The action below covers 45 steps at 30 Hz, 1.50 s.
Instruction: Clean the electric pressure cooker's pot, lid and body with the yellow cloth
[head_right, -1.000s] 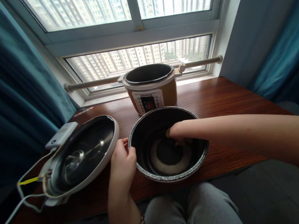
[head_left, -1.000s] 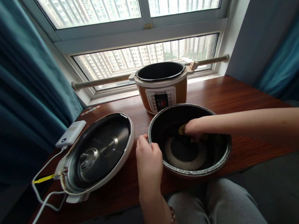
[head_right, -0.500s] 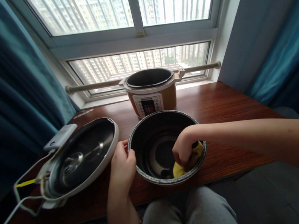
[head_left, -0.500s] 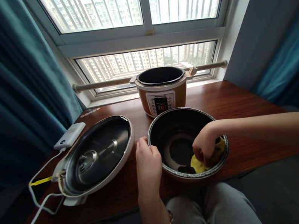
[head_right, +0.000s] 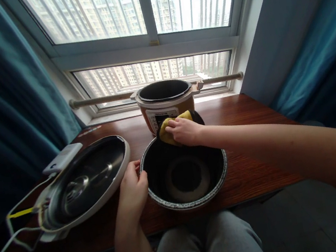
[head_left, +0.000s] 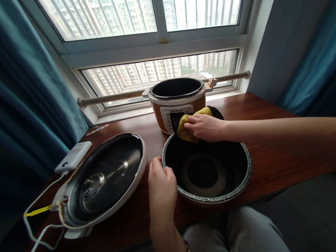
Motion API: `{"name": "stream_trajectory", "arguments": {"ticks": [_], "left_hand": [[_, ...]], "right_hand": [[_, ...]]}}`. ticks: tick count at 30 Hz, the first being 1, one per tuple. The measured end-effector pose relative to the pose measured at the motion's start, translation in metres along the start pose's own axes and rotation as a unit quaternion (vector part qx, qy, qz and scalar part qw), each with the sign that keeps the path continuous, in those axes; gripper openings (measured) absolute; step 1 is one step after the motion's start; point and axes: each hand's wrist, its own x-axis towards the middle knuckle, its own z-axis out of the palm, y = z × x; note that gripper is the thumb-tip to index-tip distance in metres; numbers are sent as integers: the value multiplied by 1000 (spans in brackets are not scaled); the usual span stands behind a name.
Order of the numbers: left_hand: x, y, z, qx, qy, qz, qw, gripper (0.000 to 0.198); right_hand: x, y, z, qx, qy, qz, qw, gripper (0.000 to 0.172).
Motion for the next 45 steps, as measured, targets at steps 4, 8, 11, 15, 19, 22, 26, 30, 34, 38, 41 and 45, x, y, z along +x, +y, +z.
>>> {"name": "stream_trajectory", "arguments": {"ticks": [4,8,11,15,19,22,26,30,34,38,41,45], "left_hand": [[0,1,0,-10,-4,-9,1000,20],[0,0,0,-11,1,-10,1000,20],[1,-2,1,-11,0,-9,1000,20],[2,-2,2,-3,3,-11,1000,19],[1,-1,1,0,4,-10,1000,18],[-1,-2,1,-2,4,-11,1000,18],[-2,-3,2,3,10,-5,1000,18],[-1,-4,2,6,13,6,1000,18],[-2,-6,1,33,24,34,999,18],[-4,-6,-1,28,21,51,998,25],[-5,-4,-2,29,-1,42,999,29],[-7,-4,0,49,1,29,998,37]], "right_hand": [[-27,10,11,3,-40,70,997,17],[-67,2,13,22,-63,88,994,16],[-93,-15,4,68,-72,133,986,22],[-110,-40,-12,130,-88,177,972,24],[-108,-66,-28,165,-116,205,958,29],[-100,-87,-36,186,-120,197,955,31],[-83,-109,-44,238,-91,180,950,33],[-66,-128,-52,320,-31,191,928,28],[-56,-148,-52,402,64,273,872,18],[-52,-159,-52,408,83,374,829,22],[-53,-154,-63,374,-18,332,866,19],[-61,-149,-75,356,-61,274,891,11]]}}
